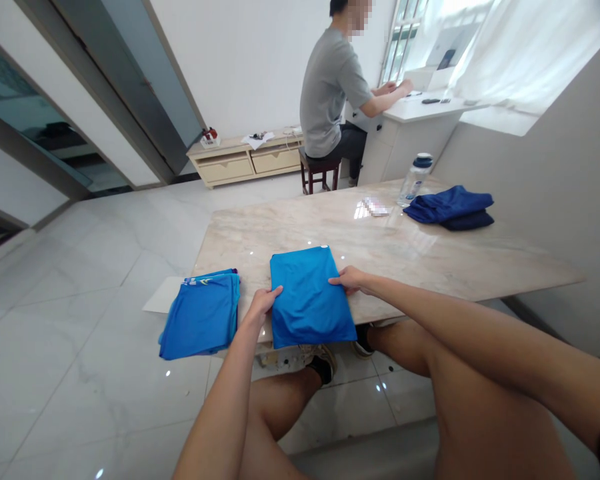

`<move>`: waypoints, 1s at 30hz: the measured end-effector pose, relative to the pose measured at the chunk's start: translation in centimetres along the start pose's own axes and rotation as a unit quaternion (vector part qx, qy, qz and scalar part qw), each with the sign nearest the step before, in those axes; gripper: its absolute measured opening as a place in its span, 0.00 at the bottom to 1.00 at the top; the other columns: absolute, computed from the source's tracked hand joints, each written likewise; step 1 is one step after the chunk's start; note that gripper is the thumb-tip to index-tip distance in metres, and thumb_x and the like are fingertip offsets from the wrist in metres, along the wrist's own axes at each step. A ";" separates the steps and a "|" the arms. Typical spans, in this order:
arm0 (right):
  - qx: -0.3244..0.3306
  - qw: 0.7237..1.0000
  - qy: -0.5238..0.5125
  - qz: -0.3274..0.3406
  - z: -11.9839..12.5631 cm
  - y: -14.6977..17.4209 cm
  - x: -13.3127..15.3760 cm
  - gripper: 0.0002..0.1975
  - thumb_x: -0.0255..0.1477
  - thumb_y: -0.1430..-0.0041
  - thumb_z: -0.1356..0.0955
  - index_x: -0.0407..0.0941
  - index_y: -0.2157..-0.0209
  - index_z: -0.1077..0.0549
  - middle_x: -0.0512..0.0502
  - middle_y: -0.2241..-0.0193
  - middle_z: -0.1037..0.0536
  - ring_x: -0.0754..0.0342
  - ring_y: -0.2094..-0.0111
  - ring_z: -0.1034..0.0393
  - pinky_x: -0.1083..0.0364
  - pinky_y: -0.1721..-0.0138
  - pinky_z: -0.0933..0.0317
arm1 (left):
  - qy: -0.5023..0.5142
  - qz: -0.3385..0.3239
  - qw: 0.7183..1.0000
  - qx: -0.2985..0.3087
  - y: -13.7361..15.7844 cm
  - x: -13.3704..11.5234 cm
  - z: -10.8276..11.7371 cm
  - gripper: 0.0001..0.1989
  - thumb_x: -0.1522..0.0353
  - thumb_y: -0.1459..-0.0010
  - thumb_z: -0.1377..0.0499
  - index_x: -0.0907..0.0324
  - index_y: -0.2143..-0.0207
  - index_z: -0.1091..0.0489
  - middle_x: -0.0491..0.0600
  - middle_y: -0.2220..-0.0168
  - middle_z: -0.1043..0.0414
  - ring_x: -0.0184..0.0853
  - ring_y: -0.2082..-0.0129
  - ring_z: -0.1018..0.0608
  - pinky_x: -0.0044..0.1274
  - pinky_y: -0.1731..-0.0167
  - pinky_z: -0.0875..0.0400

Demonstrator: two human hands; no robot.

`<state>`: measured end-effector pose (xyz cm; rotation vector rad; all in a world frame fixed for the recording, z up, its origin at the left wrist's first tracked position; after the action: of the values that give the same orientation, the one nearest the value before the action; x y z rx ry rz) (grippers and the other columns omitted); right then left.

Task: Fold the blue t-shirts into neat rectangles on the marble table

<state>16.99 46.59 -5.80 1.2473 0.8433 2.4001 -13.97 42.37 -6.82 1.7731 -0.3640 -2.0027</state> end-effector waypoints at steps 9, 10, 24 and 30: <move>-0.053 0.967 -0.098 0.230 6.5 4.2 7.4 0.16 0.42 0.37 0.21 0.42 0.66 0.16 0.44 0.65 0.14 0.50 0.60 0.22 0.54 0.56 0.27 | 0.116 -0.188 0.971 -0.096 4.5 -8.3 3.2 0.33 0.47 0.60 0.19 0.61 0.58 0.14 0.54 0.55 0.12 0.47 0.50 0.16 0.35 0.44 0.24; -0.077 0.958 -0.109 0.254 7.5 5.0 7.9 0.17 0.43 0.37 0.22 0.42 0.64 0.15 0.44 0.64 0.14 0.49 0.60 0.22 0.53 0.56 0.28 | 0.123 -0.210 0.963 -0.114 5.3 -9.0 3.7 0.33 0.47 0.59 0.20 0.61 0.58 0.14 0.54 0.55 0.13 0.46 0.50 0.16 0.34 0.44 0.24; -0.191 0.849 -0.133 0.475 10.8 11.0 11.1 0.26 0.56 0.38 0.25 0.46 0.68 0.21 0.43 0.63 0.15 0.46 0.58 0.20 0.49 0.53 0.27 | 0.031 -0.389 0.893 -0.225 9.8 -12.5 5.3 0.28 0.44 0.47 0.28 0.57 0.68 0.29 0.49 0.60 0.22 0.34 0.62 0.22 0.25 0.58 0.26; -0.211 0.848 -0.107 0.474 10.5 11.6 10.9 0.24 0.53 0.37 0.26 0.46 0.68 0.23 0.45 0.69 0.17 0.50 0.66 0.23 0.52 0.64 0.31 | -0.002 -0.354 0.913 -0.205 10.1 -11.0 5.2 0.31 0.40 0.48 0.29 0.55 0.67 0.35 0.41 0.73 0.31 0.30 0.74 0.29 0.22 0.73 0.33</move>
<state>19.34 46.87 13.12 1.9593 -0.5194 2.7653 -16.68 38.48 8.27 1.7540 0.7642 -2.2982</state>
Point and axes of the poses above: each hand's wrist, its own y-axis away from the middle knuckle, its own z-axis out of the back of the hand, x = y × z, the point moved 8 cm from there along -y, towards the middle knuckle
